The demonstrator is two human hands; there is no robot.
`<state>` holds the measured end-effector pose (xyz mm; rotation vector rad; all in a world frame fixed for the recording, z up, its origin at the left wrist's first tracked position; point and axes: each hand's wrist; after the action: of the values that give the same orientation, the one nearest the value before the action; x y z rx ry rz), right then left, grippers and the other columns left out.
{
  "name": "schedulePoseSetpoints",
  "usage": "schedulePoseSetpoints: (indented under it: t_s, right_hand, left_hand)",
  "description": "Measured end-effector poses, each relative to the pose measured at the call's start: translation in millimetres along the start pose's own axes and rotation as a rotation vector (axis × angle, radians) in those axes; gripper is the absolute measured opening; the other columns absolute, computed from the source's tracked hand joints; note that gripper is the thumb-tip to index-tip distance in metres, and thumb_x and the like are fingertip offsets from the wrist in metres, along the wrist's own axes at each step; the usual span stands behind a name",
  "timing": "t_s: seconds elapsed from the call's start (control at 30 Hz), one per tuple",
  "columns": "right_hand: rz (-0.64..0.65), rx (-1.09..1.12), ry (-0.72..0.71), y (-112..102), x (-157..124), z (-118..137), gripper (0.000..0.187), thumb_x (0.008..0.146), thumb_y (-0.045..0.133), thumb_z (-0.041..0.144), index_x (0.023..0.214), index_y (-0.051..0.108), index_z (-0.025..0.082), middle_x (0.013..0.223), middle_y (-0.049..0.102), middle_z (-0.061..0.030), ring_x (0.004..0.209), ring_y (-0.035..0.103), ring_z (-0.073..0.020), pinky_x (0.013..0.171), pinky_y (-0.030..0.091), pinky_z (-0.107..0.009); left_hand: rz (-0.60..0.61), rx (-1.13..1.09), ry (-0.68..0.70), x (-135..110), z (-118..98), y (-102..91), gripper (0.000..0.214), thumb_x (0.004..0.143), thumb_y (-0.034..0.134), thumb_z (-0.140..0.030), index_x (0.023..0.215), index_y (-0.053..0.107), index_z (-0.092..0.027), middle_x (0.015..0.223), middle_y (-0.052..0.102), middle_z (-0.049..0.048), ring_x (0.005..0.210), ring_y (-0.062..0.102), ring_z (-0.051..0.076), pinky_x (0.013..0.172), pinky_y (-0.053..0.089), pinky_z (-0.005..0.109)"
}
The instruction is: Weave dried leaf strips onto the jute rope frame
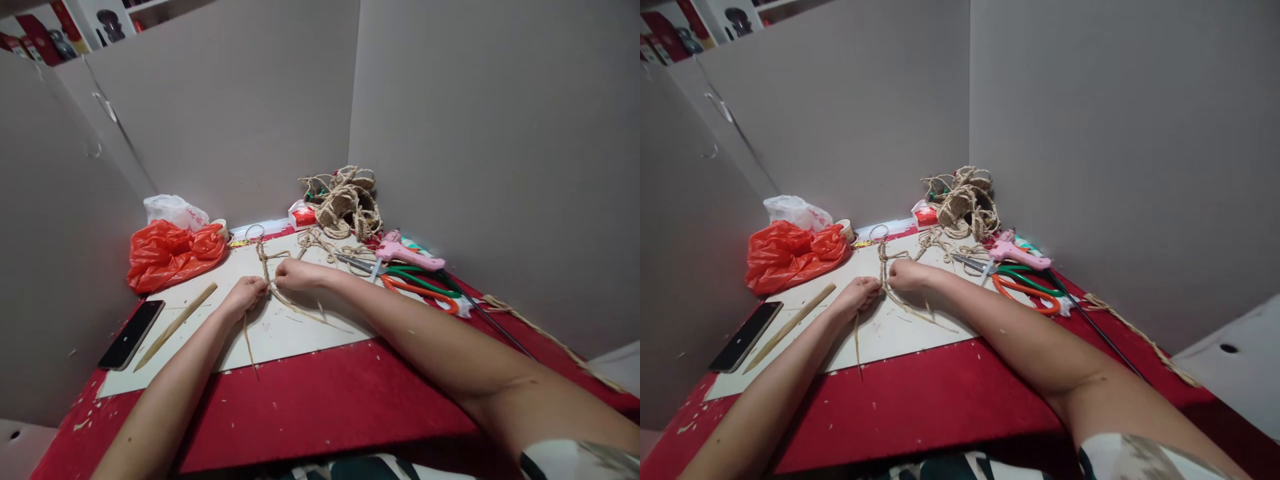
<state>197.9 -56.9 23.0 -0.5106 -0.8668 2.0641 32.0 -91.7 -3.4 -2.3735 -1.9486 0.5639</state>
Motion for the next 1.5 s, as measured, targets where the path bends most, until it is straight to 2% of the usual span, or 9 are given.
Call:
schedulePoseSetpoints:
  t_s: [0.17,0.37,0.43,0.53,0.7,0.87,1.03,1.27,1.5]
  right_hand:
    - [0.051,0.031,0.015,6,-6,9,0.025,0.082,0.046,0.023,0.076,0.067,0.011,0.054,0.05,0.0007,0.047,0.037,-0.0084,0.046,0.027,-0.021]
    - [-0.021,-0.292,-0.11,42,-19,26,0.027,0.082,0.043,0.018,0.086,0.069,0.01,0.087,0.068,-0.0115,0.074,0.057,-0.0166,0.063,0.037,-0.024]
    - [0.094,-0.327,-0.166,39,-25,31,0.026,0.083,0.044,0.02,0.084,0.068,0.011,0.083,0.067,-0.011,0.071,0.057,-0.0162,0.062,0.038,-0.024]
    - [0.286,-0.129,-0.141,20,-25,31,0.032,0.088,0.043,0.033,0.074,0.063,0.012,0.057,0.057,-0.0035,0.05,0.05,-0.0117,0.051,0.037,-0.022]
    - [-0.124,0.178,0.021,4,-6,13,0.03,0.093,0.043,0.032,0.074,0.056,0.012,0.06,0.055,-0.002,0.049,0.05,-0.0077,0.048,0.038,-0.018]
    - [0.184,0.54,0.169,21,4,-1,0.032,0.096,0.038,0.035,0.072,0.046,0.016,0.049,0.043,0.0047,0.033,0.031,-0.004,0.034,0.022,-0.017]
    - [0.31,0.547,0.192,17,4,-8,0.037,0.094,0.041,0.037,0.065,0.048,0.015,0.04,0.027,0.0089,0.03,0.019,-0.0028,0.032,0.011,-0.018]
    - [0.198,0.779,0.285,26,4,-4,0.031,0.088,0.045,0.019,0.058,0.042,0.015,0.039,0.03,0.0081,0.029,0.019,-0.0015,0.032,0.008,-0.017]
    - [0.097,0.918,0.351,39,1,7,0.03,0.092,0.039,0.018,0.062,0.042,0.015,0.037,0.029,0.0093,0.028,0.019,-0.0021,0.03,0.011,-0.015]
  left_hand:
    - [0.004,-0.064,0.015,1,5,0.0,0.019,0.073,0.053,-0.026,0.059,0.046,-0.017,0.044,0.024,-0.0098,0.033,0.014,0.002,0.038,0.004,0.022]
    - [-0.011,-0.165,0.032,-1,8,-2.4,0.033,0.072,0.056,-0.032,0.052,0.032,-0.019,0.043,0.022,-0.0099,0.034,0.014,0.002,0.038,0.005,0.021]
    - [0.013,-0.196,0.038,-1,9,-3.7,0.028,0.07,0.06,-0.031,0.055,0.041,-0.018,0.042,0.023,-0.0103,0.034,0.015,0.002,0.038,0.005,0.021]
    - [0.051,-0.244,0.039,-2,10,-6.0,0.022,0.067,0.064,-0.03,0.06,0.05,-0.015,0.042,0.023,-0.0111,0.034,0.015,0.002,0.038,0.005,0.02]
    - [0.104,-0.326,0.042,-2,8,-5.8,0.02,0.069,0.066,-0.03,0.072,0.055,-0.013,0.047,0.022,-0.0116,0.036,0.012,0.001,0.039,0.003,0.019]
    - [0.116,-0.304,0.057,-1,6,-3.6,0.026,0.071,0.063,-0.029,0.06,0.044,-0.016,0.047,0.021,-0.0107,0.037,0.012,0.002,0.039,0.004,0.02]
    - [0.194,-0.103,0.067,-2,6,-5.4,0.02,0.077,0.057,-0.032,0.072,0.056,-0.013,0.048,0.02,-0.0107,0.039,0.011,0.003,0.04,0.006,0.021]
    - [-0.001,0.43,0.237,-11,-6,-8.5,0.023,0.077,0.051,-0.031,0.073,0.063,-0.012,0.053,0.045,-0.0042,0.048,0.033,0.007,0.049,0.027,0.021]
    - [-0.229,1.121,0.194,-31,-12,6.3,0.033,0.085,0.036,-0.03,0.084,0.065,-0.014,0.08,0.068,0.0128,0.072,0.061,0.022,0.062,0.039,0.03]
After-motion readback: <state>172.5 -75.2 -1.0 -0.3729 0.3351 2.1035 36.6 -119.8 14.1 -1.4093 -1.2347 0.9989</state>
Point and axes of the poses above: each hand's wrist, its own x-axis towards the middle knuckle, its own y-axis out of the palm, z = x × y
